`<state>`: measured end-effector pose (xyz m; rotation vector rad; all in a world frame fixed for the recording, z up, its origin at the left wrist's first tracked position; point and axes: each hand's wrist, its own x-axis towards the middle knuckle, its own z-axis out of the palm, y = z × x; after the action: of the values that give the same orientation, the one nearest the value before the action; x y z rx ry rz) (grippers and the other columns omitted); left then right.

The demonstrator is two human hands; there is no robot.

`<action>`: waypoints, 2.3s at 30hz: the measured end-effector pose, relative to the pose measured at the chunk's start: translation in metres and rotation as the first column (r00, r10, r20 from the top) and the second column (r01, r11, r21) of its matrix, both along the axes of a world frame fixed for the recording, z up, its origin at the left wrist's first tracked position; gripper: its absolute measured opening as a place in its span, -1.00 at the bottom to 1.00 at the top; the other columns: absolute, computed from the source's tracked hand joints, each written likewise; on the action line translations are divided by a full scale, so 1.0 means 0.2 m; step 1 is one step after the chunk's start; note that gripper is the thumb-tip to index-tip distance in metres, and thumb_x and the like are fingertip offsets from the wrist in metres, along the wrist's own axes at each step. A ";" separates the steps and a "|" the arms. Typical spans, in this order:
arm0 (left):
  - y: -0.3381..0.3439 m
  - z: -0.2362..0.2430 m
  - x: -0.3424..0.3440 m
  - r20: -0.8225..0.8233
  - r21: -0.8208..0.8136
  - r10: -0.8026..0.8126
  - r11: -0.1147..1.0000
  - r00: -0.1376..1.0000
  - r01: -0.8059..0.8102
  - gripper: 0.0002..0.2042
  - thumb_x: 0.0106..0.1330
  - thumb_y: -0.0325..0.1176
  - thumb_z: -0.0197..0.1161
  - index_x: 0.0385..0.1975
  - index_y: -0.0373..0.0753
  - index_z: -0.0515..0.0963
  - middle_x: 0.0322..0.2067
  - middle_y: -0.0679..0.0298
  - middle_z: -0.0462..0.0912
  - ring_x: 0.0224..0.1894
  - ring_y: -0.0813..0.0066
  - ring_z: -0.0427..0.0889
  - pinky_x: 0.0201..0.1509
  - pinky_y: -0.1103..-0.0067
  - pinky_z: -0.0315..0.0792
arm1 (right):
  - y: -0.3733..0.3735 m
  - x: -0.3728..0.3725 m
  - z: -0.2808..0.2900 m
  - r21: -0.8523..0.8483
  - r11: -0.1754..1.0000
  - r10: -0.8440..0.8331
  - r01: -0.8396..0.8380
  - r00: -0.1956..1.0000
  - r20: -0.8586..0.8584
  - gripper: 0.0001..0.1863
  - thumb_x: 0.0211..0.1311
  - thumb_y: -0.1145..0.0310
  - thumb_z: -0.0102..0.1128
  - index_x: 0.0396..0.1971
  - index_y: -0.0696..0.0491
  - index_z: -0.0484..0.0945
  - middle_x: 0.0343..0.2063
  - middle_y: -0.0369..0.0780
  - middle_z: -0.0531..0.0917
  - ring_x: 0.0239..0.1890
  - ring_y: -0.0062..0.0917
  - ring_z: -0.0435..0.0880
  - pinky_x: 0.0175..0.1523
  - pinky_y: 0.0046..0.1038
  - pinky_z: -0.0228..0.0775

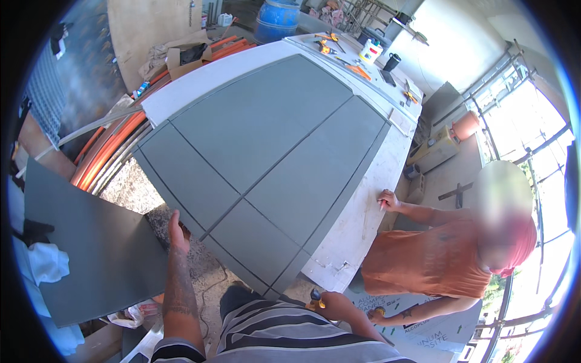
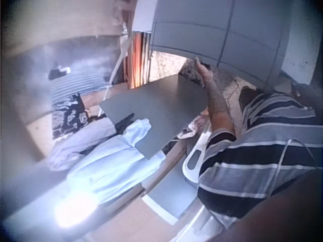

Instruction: The person uses a jigsaw to cut a large grey panel along a marked line while a coworker holds it steady. After cutting, the person uses a brush to sweep debris off the panel surface.

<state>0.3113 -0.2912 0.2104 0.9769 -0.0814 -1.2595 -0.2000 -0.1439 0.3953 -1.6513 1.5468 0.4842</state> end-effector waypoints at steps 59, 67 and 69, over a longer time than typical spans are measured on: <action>-0.62 0.20 -0.38 0.725 0.384 -0.435 0.899 0.534 0.212 0.11 0.43 0.01 0.26 0.53 -0.43 -0.52 0.58 -0.17 -0.41 0.64 -0.03 -0.33 0.68 0.20 -0.29 | -0.03 0.32 -0.14 -0.047 0.933 -0.351 0.357 0.931 0.095 -0.62 0.23 0.06 0.39 -0.02 -0.09 0.75 -0.14 -0.07 0.78 -0.04 -0.15 0.74 0.08 -0.24 0.54; 0.01 -0.24 -0.11 0.787 0.523 -0.581 0.807 0.207 0.273 -0.30 0.36 -0.04 0.28 0.31 -0.47 0.29 0.29 -0.27 0.34 0.34 -0.17 0.36 0.38 0.08 0.24 | -0.45 0.15 0.15 -0.479 0.566 -0.598 0.671 0.734 0.322 -0.68 0.21 0.36 0.48 -0.01 -0.03 0.74 -0.24 -0.17 0.80 -0.19 -0.47 0.76 -0.01 -0.38 0.57; 0.17 -0.35 -0.04 0.817 0.495 -0.566 0.788 0.114 0.366 -0.50 0.31 -0.08 0.29 0.00 -0.45 0.50 0.00 -0.23 0.55 0.08 -0.18 0.56 0.14 0.04 0.37 | -0.55 -0.10 0.03 -0.709 0.507 -0.494 0.490 0.839 0.227 -0.66 0.18 0.36 0.44 -0.01 -0.11 0.74 -0.33 -0.08 0.78 -0.21 -0.17 0.78 -0.04 -0.28 0.59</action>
<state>0.3025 -0.2570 0.1400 1.8871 -1.4108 -1.0293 -0.2195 -0.2545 0.4017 -1.6133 2.3043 -0.5666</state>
